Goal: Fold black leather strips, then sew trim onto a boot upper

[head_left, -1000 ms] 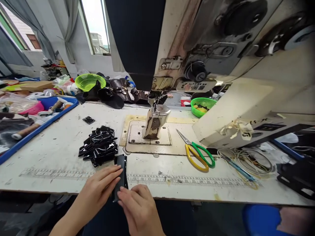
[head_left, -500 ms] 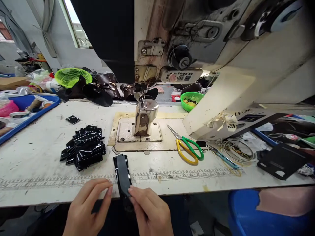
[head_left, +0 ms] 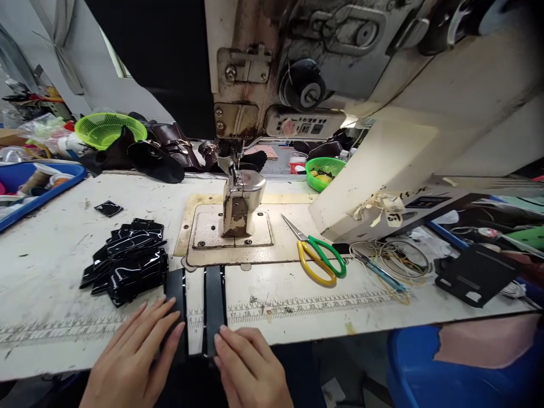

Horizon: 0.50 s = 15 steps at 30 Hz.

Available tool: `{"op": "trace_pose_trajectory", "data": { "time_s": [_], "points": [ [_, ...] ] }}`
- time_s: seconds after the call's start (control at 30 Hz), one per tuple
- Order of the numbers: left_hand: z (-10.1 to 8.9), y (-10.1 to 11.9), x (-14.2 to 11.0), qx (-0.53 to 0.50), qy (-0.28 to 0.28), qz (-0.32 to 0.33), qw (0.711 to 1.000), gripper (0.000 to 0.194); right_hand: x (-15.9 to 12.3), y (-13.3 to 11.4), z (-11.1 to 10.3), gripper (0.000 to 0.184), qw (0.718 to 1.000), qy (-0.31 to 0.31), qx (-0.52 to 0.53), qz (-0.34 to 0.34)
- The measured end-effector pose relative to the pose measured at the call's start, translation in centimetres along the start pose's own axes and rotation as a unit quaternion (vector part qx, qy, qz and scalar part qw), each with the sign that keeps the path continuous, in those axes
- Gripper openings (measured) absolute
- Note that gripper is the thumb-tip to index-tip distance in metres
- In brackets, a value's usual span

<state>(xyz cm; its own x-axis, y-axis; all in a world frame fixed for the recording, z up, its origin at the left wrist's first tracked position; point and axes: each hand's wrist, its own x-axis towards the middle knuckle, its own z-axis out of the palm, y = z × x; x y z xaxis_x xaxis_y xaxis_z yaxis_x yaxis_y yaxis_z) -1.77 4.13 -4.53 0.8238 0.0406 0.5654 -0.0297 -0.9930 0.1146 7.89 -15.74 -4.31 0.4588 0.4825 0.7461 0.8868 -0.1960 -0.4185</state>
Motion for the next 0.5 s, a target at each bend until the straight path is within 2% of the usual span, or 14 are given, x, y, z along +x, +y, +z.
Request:
{"op": "trace_pose_trajectory", "data": {
  "time_s": [0.07,0.17,0.23,0.33,0.4,0.5],
  "points": [
    [0.1,0.3,0.4,-0.004,-0.001,-0.004,1.000,0.031,0.3,-0.1,0.4,0.021,1.000,-0.011,0.016,0.023],
    [0.2,0.7,1.2,-0.031,-0.034,0.059,0.997,0.033,0.9,0.0,0.5,0.020,0.996,-0.046,0.056,0.054],
    [0.2,0.7,1.7,-0.046,-0.061,0.073,0.994,0.031,1.2,0.2,0.3,0.018,0.994,-0.065,0.071,0.051],
    [-0.3,0.6,2.7,-0.061,-0.075,0.024,0.995,0.031,1.3,0.4,0.1,0.018,0.994,-0.072,0.068,0.035],
    [-0.8,0.8,3.7,-0.079,-0.064,-0.001,0.995,0.029,1.3,0.3,0.3,0.019,0.995,-0.054,0.069,0.050],
    [-1.3,1.7,5.3,-0.122,-0.019,-0.023,0.992,0.017,1.1,0.0,0.6,0.019,0.983,-0.001,0.094,0.157]
  ]
}}
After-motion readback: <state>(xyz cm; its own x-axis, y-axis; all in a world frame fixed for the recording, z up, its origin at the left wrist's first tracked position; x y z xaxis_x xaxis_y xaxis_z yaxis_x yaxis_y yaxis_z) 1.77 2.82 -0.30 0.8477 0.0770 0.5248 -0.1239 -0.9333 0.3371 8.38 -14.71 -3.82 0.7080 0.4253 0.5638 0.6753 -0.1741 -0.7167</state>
